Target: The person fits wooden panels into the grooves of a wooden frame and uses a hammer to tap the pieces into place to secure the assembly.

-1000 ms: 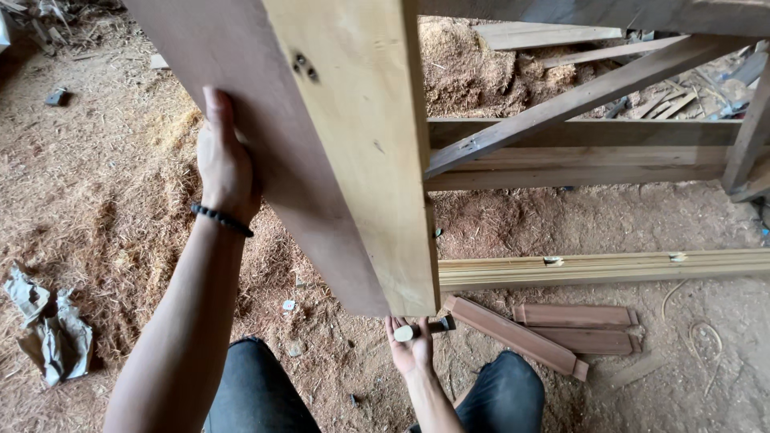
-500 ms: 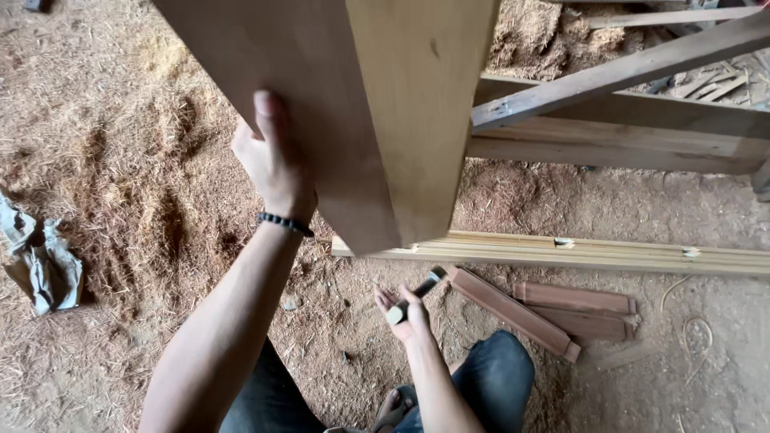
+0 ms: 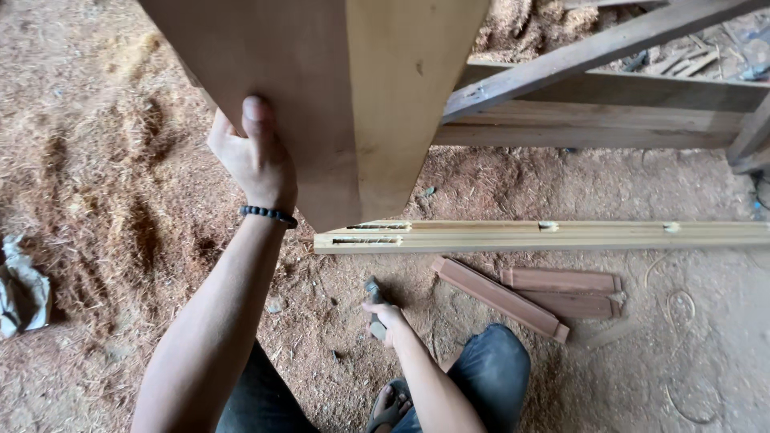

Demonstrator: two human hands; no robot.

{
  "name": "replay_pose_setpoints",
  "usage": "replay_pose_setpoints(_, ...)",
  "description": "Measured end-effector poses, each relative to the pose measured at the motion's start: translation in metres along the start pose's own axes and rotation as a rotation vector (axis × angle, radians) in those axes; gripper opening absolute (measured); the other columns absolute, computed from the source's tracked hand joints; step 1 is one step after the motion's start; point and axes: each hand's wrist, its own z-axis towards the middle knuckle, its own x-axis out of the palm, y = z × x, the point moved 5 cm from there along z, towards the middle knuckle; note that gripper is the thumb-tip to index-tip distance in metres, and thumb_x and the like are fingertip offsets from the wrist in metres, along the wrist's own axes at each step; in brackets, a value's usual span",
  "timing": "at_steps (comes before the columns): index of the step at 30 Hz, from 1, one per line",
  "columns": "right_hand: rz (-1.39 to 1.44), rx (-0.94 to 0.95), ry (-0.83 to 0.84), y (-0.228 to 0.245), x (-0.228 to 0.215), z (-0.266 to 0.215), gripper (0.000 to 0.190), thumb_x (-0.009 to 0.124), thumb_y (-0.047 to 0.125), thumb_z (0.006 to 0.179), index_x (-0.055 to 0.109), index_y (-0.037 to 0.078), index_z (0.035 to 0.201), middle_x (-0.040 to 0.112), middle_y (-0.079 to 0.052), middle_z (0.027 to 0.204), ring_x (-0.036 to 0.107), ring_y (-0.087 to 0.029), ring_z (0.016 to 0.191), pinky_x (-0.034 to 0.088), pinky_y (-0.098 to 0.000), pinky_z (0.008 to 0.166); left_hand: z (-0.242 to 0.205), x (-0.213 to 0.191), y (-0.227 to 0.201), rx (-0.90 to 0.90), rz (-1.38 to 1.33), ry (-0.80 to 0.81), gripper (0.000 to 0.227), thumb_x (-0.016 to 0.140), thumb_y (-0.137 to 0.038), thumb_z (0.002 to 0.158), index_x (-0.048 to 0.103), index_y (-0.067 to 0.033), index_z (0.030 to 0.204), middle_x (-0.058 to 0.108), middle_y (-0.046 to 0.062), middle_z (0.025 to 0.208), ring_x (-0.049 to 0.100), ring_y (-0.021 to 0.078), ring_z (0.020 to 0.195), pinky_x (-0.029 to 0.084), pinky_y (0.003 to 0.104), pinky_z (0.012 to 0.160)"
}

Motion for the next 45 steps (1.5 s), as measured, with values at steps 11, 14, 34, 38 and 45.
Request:
replay_pose_setpoints(11,-0.165,-0.034,0.032,-0.025,-0.009,0.01,0.03,0.086,0.008,0.074,0.067,-0.003,0.096,0.057,-0.014,0.055,0.063,-0.028,0.04,0.053,-0.041,0.032,-0.007,-0.032,0.153,-0.283,-0.087,-0.122,0.055,0.061,-0.064,0.095,0.063,-0.0092,0.087,0.066,0.006,0.069,0.065,0.0147,0.06,0.061,0.03,0.058)
replay_pose_setpoints(14,-0.138,-0.005,0.024,-0.03,-0.014,0.013,0.032,0.087,0.004,0.071,0.068,-0.003,0.095,0.056,-0.015,0.055,0.061,-0.027,0.04,0.053,-0.0398,0.034,-0.014,-0.038,0.165,-0.287,-0.035,-0.149,0.06,0.059,-0.068,0.095,0.06,-0.0086,0.089,0.063,0.007,0.071,0.063,0.0157,0.063,0.06,0.031,0.06)
replay_pose_setpoints(34,-0.447,0.142,0.057,-0.021,-0.015,0.002,0.015,0.076,0.014,0.092,0.061,0.011,0.096,0.06,-0.001,0.078,0.056,-0.012,0.064,0.05,-0.0252,0.059,-0.035,-0.039,0.161,-0.349,0.032,-0.229,0.038,0.048,-0.049,0.089,0.032,-0.0191,0.072,0.034,-0.005,0.074,0.033,0.0103,0.071,0.03,0.035,0.058)
replay_pose_setpoints(38,-0.489,0.143,0.047,-0.02,-0.013,-0.006,0.018,0.076,0.015,0.09,0.062,0.011,0.1,0.059,-0.002,0.083,0.056,-0.013,0.073,0.05,-0.027,0.071,-0.032,-0.039,0.152,-0.353,0.074,-0.2,0.031,0.043,-0.041,0.088,0.029,-0.0191,0.07,0.03,-0.004,0.071,0.027,0.0115,0.069,0.024,0.037,0.057)
replay_pose_setpoints(45,-0.474,0.13,0.037,-0.031,-0.006,-0.005,0.049,0.075,0.011,0.086,0.057,0.014,0.132,0.064,-0.005,0.099,0.059,-0.014,0.082,0.051,-0.0301,0.078,-0.038,-0.034,0.15,-0.21,0.19,-0.042,0.054,0.036,-0.065,0.093,0.026,-0.0186,0.068,0.026,-0.005,0.067,0.025,0.0111,0.067,0.02,0.036,0.057)
